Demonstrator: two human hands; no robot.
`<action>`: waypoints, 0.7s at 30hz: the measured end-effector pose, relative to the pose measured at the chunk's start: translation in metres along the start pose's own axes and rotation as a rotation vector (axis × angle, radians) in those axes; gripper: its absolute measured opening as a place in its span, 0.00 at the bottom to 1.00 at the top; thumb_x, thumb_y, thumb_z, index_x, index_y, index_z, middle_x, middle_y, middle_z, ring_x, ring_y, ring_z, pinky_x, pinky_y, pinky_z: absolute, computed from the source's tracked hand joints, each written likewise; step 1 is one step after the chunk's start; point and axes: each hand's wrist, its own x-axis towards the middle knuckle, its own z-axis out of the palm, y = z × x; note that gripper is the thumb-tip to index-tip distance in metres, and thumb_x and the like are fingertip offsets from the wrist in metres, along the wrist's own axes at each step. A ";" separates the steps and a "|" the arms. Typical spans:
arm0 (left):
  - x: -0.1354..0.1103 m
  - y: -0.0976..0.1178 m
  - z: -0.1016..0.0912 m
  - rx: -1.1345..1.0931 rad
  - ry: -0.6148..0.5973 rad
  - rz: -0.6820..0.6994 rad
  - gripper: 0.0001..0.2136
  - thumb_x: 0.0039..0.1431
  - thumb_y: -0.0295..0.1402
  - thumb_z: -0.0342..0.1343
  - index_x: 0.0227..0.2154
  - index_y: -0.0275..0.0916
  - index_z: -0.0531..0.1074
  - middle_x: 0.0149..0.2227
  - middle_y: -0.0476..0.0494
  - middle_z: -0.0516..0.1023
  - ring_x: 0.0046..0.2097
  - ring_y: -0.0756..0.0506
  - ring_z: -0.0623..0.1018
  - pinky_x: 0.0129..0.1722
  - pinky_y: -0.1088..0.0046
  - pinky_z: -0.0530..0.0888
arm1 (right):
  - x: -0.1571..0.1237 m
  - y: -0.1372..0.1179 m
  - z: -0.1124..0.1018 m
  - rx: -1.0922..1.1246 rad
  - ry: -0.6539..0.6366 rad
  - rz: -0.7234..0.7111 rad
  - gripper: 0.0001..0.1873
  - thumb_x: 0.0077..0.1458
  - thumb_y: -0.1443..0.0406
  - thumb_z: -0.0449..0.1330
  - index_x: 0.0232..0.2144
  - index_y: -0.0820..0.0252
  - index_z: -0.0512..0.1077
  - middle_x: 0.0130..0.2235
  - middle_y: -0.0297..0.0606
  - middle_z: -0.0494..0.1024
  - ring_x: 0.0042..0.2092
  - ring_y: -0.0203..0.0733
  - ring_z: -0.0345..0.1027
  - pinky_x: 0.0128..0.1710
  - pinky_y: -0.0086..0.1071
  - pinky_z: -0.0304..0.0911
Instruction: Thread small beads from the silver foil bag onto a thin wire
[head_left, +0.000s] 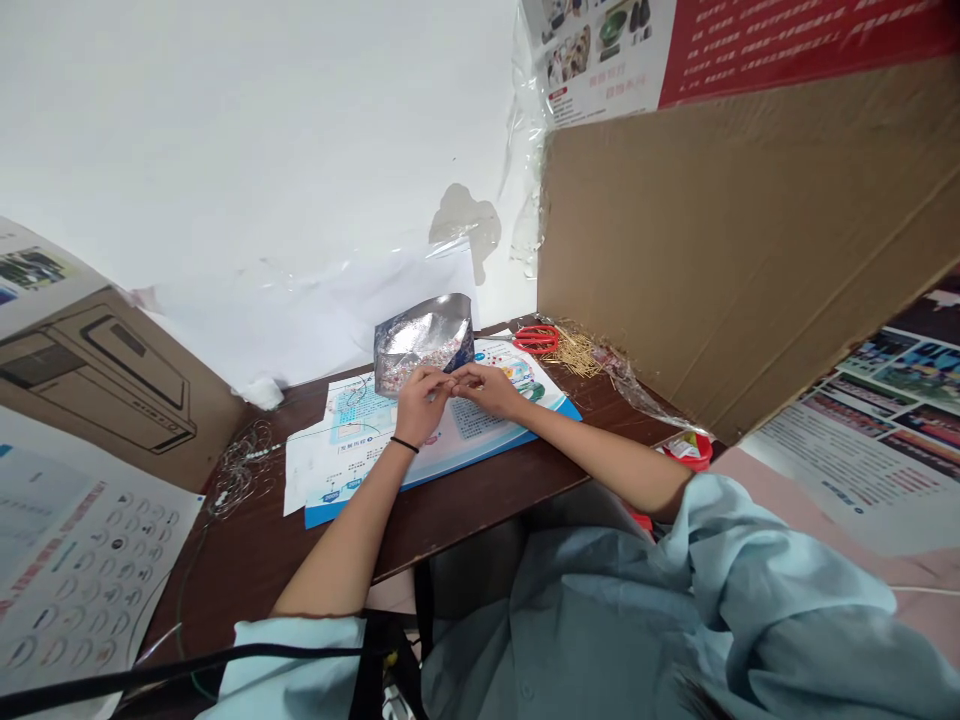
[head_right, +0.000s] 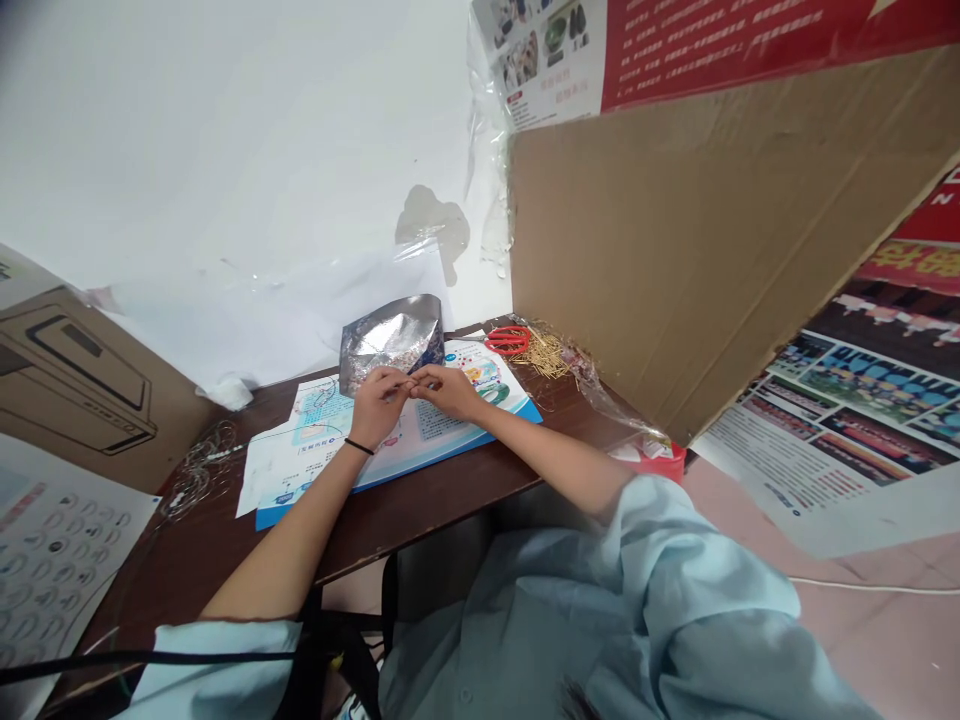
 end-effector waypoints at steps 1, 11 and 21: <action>0.000 -0.001 0.000 0.019 -0.005 0.015 0.07 0.58 0.35 0.55 0.30 0.40 0.77 0.35 0.43 0.73 0.38 0.46 0.73 0.33 0.71 0.73 | 0.000 0.000 0.000 0.000 0.002 -0.003 0.11 0.53 0.59 0.61 0.37 0.57 0.75 0.35 0.34 0.81 0.37 0.38 0.74 0.39 0.30 0.66; 0.002 -0.009 -0.011 0.296 -0.141 0.065 0.08 0.61 0.31 0.51 0.30 0.40 0.75 0.36 0.40 0.74 0.42 0.42 0.74 0.43 0.65 0.71 | -0.002 0.001 -0.002 -0.382 0.065 -0.018 0.07 0.56 0.66 0.59 0.32 0.54 0.78 0.31 0.32 0.81 0.34 0.38 0.72 0.39 0.30 0.61; 0.009 -0.011 -0.030 0.775 -0.283 -0.424 0.08 0.57 0.28 0.53 0.29 0.39 0.77 0.39 0.34 0.77 0.41 0.36 0.77 0.36 0.62 0.72 | 0.000 0.003 -0.005 -0.347 0.031 -0.023 0.08 0.57 0.64 0.59 0.33 0.56 0.79 0.30 0.32 0.80 0.32 0.36 0.70 0.38 0.29 0.60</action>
